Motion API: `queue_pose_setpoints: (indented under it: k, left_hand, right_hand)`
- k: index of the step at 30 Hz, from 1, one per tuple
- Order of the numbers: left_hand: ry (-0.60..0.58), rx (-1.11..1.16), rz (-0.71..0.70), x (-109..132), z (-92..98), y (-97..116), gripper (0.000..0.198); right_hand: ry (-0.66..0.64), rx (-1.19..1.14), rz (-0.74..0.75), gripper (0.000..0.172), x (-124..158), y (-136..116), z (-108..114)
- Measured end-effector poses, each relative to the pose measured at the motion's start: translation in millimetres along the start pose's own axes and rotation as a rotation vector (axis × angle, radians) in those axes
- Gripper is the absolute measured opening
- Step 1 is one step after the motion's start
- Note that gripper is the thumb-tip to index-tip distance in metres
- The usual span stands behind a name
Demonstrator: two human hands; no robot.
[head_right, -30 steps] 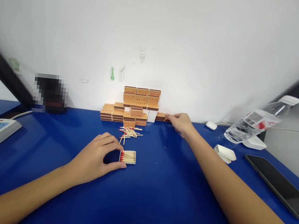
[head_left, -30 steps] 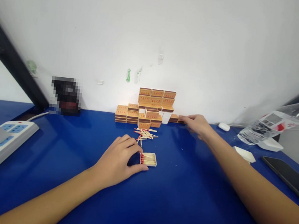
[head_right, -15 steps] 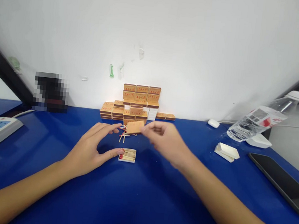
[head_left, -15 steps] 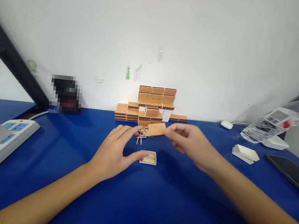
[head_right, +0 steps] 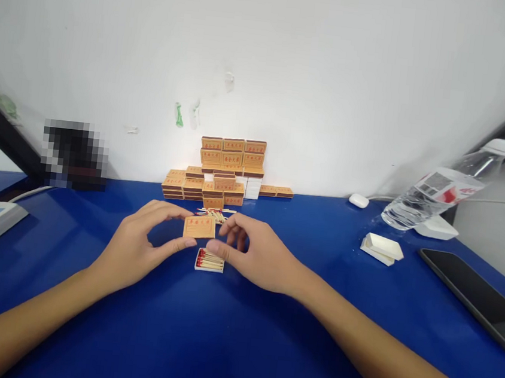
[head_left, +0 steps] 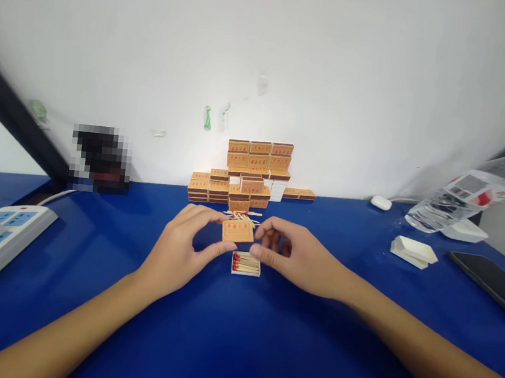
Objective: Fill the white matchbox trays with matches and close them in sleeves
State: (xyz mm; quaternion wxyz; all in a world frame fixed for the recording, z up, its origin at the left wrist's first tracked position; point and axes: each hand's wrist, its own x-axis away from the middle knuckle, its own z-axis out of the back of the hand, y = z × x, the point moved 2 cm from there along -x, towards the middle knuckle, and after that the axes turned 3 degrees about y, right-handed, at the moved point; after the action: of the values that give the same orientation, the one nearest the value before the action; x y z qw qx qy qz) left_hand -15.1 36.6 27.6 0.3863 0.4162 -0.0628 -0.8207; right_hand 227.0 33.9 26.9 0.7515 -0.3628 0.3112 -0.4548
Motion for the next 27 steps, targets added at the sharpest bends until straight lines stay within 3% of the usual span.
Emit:
queue_pose_setpoints:
  k: [3,6,13,19,27]
  left_hand:
    - [0.008,-0.005,0.099,-2,0.3,-7,0.032]
    - [-0.040,0.036,0.189,-3,-1.2,-15,0.032]
    - [-0.121,0.077,0.251,1,-5.9,-20,0.038]
    - [-0.132,0.153,0.230,3,-8.3,-19,0.044]
    - [-0.131,0.255,0.322,1,-8.7,-18,0.041]
  right_hand:
    - [-0.106,0.225,0.100,0.045,1,5,2]
    - [-0.169,0.264,0.113,0.032,-3,9,11]
    - [-0.092,0.094,0.039,0.044,-14,22,46]
    - [-0.084,-0.010,0.046,0.042,-14,16,40]
    - [-0.092,-0.171,-0.070,0.046,-14,19,40]
